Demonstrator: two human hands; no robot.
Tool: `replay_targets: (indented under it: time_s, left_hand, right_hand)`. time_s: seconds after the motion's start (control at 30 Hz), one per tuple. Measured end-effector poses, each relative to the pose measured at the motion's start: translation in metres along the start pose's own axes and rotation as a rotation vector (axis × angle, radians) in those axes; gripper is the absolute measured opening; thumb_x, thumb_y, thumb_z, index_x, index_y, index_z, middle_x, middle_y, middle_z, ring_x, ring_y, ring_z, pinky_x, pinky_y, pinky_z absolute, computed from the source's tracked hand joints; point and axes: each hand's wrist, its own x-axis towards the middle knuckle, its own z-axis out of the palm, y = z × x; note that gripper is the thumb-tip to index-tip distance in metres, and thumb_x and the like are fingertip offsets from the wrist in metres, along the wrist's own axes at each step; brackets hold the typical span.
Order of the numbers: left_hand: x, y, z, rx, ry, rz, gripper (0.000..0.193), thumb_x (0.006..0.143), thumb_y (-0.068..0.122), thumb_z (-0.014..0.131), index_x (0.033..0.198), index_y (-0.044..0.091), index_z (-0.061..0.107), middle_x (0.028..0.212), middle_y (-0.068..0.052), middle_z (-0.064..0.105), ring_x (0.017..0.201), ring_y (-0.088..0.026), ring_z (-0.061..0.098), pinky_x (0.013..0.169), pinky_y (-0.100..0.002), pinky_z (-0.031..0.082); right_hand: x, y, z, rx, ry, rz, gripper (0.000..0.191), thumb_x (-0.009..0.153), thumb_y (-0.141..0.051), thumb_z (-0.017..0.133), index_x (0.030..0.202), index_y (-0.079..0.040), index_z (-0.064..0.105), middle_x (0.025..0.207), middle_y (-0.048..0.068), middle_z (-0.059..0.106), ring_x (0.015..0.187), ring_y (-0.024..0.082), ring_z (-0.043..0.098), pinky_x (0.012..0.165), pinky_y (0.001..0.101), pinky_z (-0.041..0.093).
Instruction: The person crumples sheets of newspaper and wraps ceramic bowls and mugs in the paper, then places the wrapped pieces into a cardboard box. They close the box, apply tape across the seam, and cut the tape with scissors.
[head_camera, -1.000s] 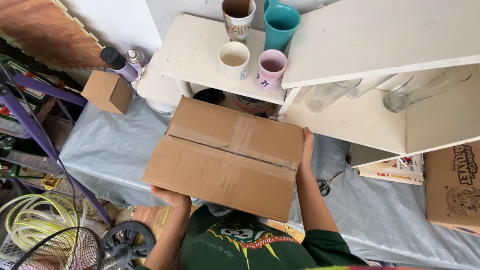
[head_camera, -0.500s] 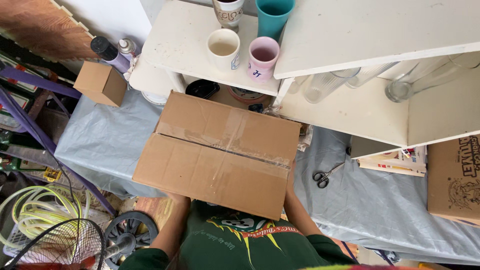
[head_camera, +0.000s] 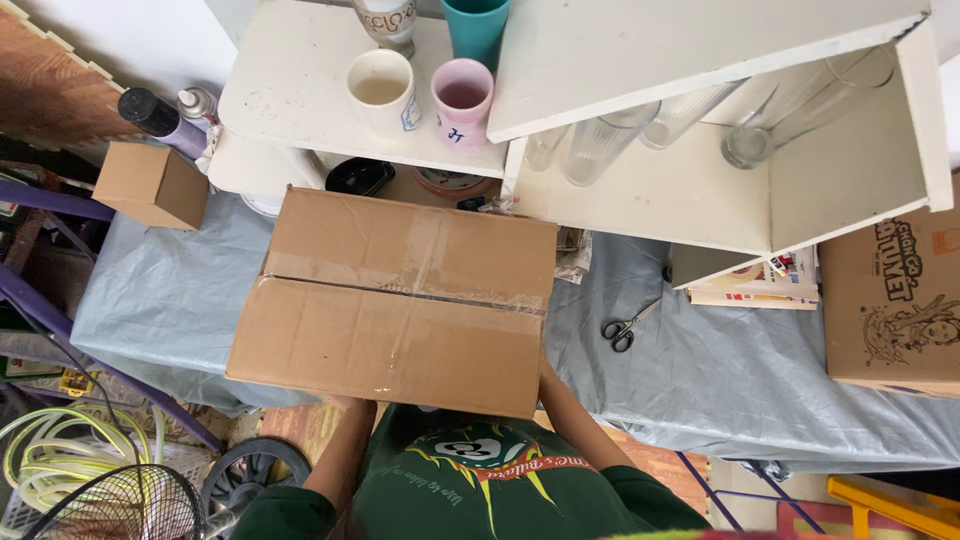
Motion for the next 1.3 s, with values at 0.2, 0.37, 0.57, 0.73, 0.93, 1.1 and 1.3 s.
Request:
replay_targets:
  time_s: [0.2,0.37,0.57,0.73,0.93,1.1,1.3]
  left_hand:
    - [0.003,0.034,-0.023,0.203,0.401,0.344,0.053,0.109,0.042,0.040,0.145,0.004,0.036,0.143,-0.013,0.045,0.127,-0.025,0.053,0.108,-0.040,0.047]
    - [-0.002,0.084,-0.006,0.357,0.573,0.623,0.041,0.111,0.029,0.048,0.139,0.000,0.041,0.134,-0.010,0.050,0.119,-0.018,0.052,0.107,-0.035,0.041]
    - [-0.035,0.147,0.073,0.687,0.356,0.883,0.042,0.108,0.010,0.047,0.149,0.001,0.040,0.158,-0.018,0.036,0.150,-0.029,0.036,0.129,-0.043,0.026]
    - [-0.080,0.153,0.162,1.459,0.274,0.918,0.043,0.098,0.007,0.063,0.139,0.004,0.051,0.162,-0.023,0.036,0.156,-0.042,0.021,0.127,-0.055,0.010]
    - [-0.086,0.138,0.245,1.680,-0.430,0.712,0.042,0.096,0.029,0.065,0.135,0.015,0.061,0.148,-0.010,0.054,0.144,-0.031,0.043,0.122,-0.059,0.024]
    - [-0.074,0.134,0.265,1.741,-0.527,0.733,0.044,0.095,0.035,0.066,0.134,0.016,0.062,0.145,-0.007,0.054,0.143,-0.029,0.043,0.121,-0.062,0.021]
    - [-0.065,0.127,0.261,1.794,-0.682,0.827,0.047,0.099,0.039,0.060,0.143,0.022,0.060,0.154,-0.007,0.049,0.146,-0.028,0.040,0.120,-0.061,0.019]
  right_hand:
    - [-0.017,-0.013,-0.070,-0.779,0.960,-0.280,0.043,0.096,-0.034,0.063,0.132,-0.010,0.059,0.122,0.020,0.060,0.112,0.041,0.059,0.096,0.0523,0.049]
    - [-0.052,-0.003,-0.136,-1.322,1.079,-0.180,0.039,0.089,-0.036,0.070,0.118,-0.011,0.061,0.121,0.021,0.057,0.112,0.043,0.053,0.089,0.0531,0.045]
    - [-0.074,0.009,-0.186,-1.341,0.940,-0.167,0.028,0.094,-0.043,0.071,0.102,-0.017,0.069,0.108,0.011,0.067,0.112,0.037,0.058,0.094,0.0516,0.048]
    - [-0.083,0.006,-0.228,-1.179,0.813,0.069,0.051,0.075,-0.042,0.084,0.105,-0.006,0.064,0.097,0.013,0.073,0.093,0.035,0.070,0.078,0.0501,0.055]
    - [-0.093,0.000,-0.270,-1.049,0.359,0.344,0.046,0.082,-0.039,0.081,0.107,0.000,0.084,0.092,0.016,0.079,0.078,0.021,0.072,0.069,0.0328,0.053]
    - [-0.116,-0.001,-0.259,-0.242,0.002,0.294,0.039,0.087,-0.026,0.070,0.110,0.005,0.075,0.091,0.004,0.077,0.060,0.006,0.052,0.049,0.0240,0.038]
    - [-0.168,-0.039,-0.181,0.257,-0.395,0.035,0.063,0.094,-0.052,0.070,0.111,0.008,0.064,0.075,0.001,0.056,0.048,0.006,0.038,0.041,0.0236,0.031]
